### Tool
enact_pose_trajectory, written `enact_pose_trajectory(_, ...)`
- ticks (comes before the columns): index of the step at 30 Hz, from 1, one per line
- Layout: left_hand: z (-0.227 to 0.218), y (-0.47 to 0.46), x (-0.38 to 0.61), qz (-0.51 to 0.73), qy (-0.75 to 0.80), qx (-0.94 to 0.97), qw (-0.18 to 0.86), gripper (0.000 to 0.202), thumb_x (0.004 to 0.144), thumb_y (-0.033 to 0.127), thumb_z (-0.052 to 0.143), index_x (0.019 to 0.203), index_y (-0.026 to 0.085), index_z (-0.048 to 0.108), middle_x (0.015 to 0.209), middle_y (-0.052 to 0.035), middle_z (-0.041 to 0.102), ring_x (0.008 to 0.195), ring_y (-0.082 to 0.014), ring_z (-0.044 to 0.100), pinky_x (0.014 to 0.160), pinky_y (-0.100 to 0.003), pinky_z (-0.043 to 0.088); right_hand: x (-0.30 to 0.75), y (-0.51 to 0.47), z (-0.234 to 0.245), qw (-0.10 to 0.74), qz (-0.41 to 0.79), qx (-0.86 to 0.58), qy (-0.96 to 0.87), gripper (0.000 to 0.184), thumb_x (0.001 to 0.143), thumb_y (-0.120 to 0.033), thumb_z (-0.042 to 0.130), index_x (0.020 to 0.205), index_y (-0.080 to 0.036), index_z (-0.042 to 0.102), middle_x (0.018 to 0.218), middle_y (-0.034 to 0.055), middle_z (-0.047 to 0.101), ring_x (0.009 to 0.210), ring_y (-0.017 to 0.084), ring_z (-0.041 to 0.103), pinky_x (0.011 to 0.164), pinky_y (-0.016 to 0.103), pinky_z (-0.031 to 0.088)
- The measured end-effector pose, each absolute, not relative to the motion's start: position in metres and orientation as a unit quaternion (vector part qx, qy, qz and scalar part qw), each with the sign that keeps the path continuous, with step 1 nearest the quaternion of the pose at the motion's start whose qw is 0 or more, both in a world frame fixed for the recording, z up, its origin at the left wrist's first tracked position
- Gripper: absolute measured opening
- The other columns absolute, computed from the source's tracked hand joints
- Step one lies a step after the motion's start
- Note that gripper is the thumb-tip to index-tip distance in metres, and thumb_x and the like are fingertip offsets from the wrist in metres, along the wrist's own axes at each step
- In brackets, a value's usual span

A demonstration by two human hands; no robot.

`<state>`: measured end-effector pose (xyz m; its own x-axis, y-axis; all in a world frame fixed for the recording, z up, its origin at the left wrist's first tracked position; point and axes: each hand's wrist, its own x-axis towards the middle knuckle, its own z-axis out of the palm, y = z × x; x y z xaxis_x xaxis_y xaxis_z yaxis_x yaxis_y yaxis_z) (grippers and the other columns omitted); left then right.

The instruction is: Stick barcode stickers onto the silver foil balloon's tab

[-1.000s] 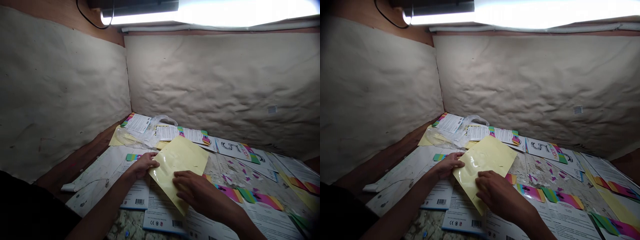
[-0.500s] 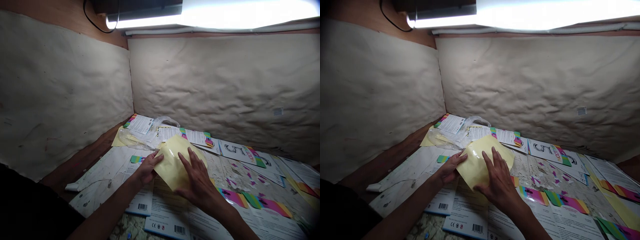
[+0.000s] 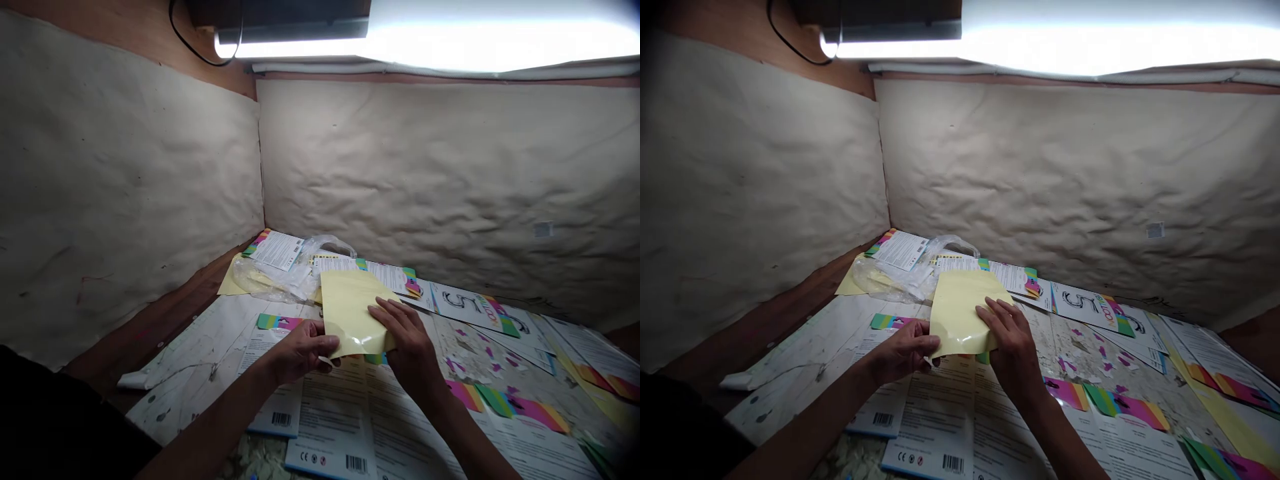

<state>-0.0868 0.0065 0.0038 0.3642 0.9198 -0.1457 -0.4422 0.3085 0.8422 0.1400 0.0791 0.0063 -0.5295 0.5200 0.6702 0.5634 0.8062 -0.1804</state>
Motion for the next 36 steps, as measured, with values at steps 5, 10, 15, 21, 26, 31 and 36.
enact_pose_trajectory(5,0.004,0.002,-0.083,0.43,0.328,0.346,0.767,0.037,0.069,0.025,0.08,0.102,0.014,0.067,0.08,-0.0052,0.065,0.063,-0.0115,0.063,0.05,-0.017,0.043,0.136,0.081,-0.003,0.374,0.006,-0.298,-0.878,0.057,0.073,0.005,0.037,0.119,-0.017,0.061,0.131,0.0098,0.056,0.125,0.026,0.042,0.102,0.047,0.043)
enact_pose_trajectory(10,0.0,0.0,-0.074,0.487,0.324,0.385,0.714,0.048,0.065,0.025,0.083,0.108,0.014,0.063,0.084,-0.0068,0.067,0.062,-0.0132,0.061,0.054,-0.022,0.046,0.133,0.08,-0.005,0.312,0.014,-0.312,-0.897,0.05,0.082,-0.007,0.049,0.131,-0.017,0.052,0.142,0.0138,0.044,0.13,0.029,0.037,0.105,0.051,0.039)
enact_pose_trajectory(15,-0.002,0.005,-0.07,0.584,0.393,0.428,0.566,0.039,0.07,0.033,0.08,0.099,0.009,0.07,0.079,-0.0092,0.071,0.066,-0.0172,0.063,0.061,-0.026,0.05,0.133,0.065,0.011,0.26,0.057,-0.315,-0.911,0.073,0.084,-0.028,0.064,0.148,-0.022,0.028,0.154,0.013,0.024,0.138,0.032,0.027,0.105,0.052,0.039)
enact_pose_trajectory(21,-0.001,0.008,-0.069,0.609,0.42,0.432,0.515,0.036,0.072,0.036,0.077,0.096,0.009,0.074,0.082,-0.0104,0.073,0.073,-0.0204,0.066,0.067,-0.028,0.052,0.128,0.04,0.03,0.412,0.047,-0.221,-0.883,0.058,0.088,-0.014,0.057,0.141,-0.028,0.039,0.143,0.0093,0.044,0.127,0.027,0.044,0.1,0.047,0.046)
enact_pose_trajectory(26,-0.004,0.007,-0.068,0.617,0.423,0.431,0.505,0.031,0.076,0.035,0.075,0.092,0.008,0.073,0.078,-0.0094,0.072,0.069,-0.0177,0.065,0.066,-0.027,0.052,0.123,0.039,0.022,0.431,0.043,-0.204,-0.878,0.047,0.087,-0.008,0.055,0.13,-0.028,0.054,0.131,0.0088,0.056,0.117,0.027,0.053,0.094,0.046,0.05)
enact_pose_trajectory(31,-0.006,0.003,-0.065,0.564,0.409,0.426,0.577,0.037,0.074,0.041,0.075,0.09,0.008,0.072,0.081,-0.0127,0.072,0.071,-0.0202,0.067,0.064,-0.026,0.052,0.117,0.039,0.018,0.407,0.167,-0.241,-0.865,0.028,0.091,-0.013,0.051,0.112,-0.024,0.066,0.107,0.0082,0.068,0.099,0.022,0.064,0.083,0.038,0.057)
enact_pose_trajectory(36,-0.005,0.001,-0.064,0.558,0.427,0.425,0.57,0.038,0.071,0.042,0.077,0.091,0.01,0.072,0.08,-0.0113,0.072,0.073,-0.0215,0.069,0.065,-0.027,0.053,0.117,0.036,0.017,0.416,0.222,-0.262,-0.842,0.026,0.091,-0.017,0.053,0.114,-0.024,0.063,0.108,0.0073,0.07,0.1,0.022,0.066,0.084,0.037,0.057)
